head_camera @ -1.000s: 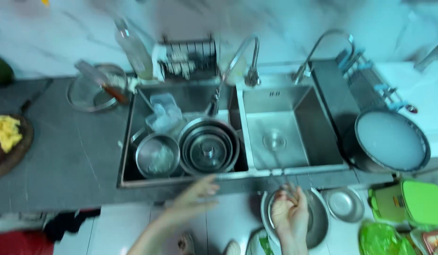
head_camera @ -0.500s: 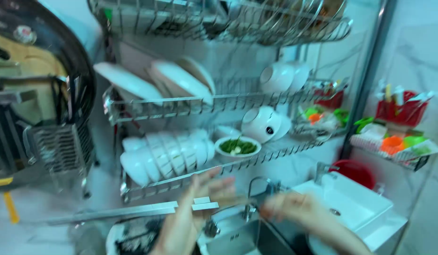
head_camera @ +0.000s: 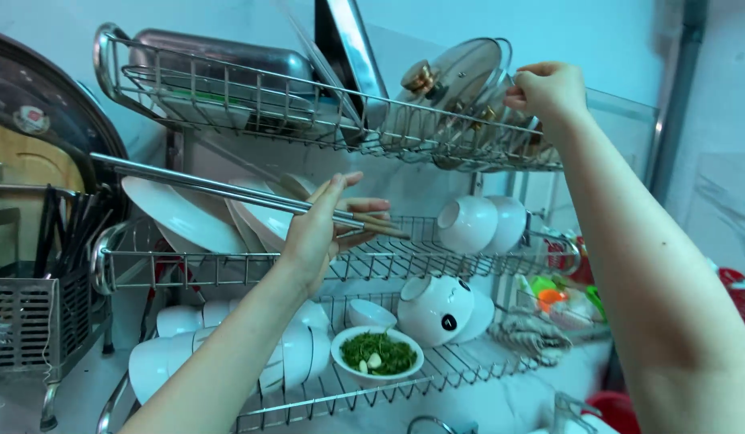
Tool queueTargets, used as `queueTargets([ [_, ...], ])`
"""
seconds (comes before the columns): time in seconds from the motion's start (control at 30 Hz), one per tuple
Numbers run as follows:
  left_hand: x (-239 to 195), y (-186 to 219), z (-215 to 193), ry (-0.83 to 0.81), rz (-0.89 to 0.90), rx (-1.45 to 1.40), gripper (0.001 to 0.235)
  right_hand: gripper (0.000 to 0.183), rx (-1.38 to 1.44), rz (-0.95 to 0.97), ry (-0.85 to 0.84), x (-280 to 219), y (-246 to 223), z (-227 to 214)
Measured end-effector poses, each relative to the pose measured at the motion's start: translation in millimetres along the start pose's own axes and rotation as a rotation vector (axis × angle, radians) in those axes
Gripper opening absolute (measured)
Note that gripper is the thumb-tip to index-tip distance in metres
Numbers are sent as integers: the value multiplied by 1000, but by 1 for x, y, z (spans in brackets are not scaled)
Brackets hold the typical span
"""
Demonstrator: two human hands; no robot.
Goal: The person stir-fries sliced meat in a pan on an induction cooktop, stirring and turning the pieces with chopsticks while holding the pan handle. They then stir-fry green beans and carrot slices in the pan and stir a pot of soup with chopsticks.
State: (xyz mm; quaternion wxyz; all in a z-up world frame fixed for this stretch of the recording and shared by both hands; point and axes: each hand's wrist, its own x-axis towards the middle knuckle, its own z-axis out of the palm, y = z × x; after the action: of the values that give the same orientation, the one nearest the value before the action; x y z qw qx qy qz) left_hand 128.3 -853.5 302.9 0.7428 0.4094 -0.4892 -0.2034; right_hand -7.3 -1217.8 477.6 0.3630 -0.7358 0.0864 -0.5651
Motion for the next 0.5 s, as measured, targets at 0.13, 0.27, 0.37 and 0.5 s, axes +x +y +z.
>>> queueTargets([
  [0.13, 7, -22, -20, 72, -41, 33, 55, 19, -25, 82, -35, 41, 33, 20],
  [0.27, -1, -20, -25, 72, -50, 40, 55, 19, -77, 111, -14, 44, 36, 52],
  [0.37, -5, -17, -26, 43, -63, 79, 55, 18, 65, 62, 179, 60, 39, 62],
  [0.5, -4, -17, -27, 31, -79, 89, 56, 24, 352, -285, 419, 119, 57, 27],
])
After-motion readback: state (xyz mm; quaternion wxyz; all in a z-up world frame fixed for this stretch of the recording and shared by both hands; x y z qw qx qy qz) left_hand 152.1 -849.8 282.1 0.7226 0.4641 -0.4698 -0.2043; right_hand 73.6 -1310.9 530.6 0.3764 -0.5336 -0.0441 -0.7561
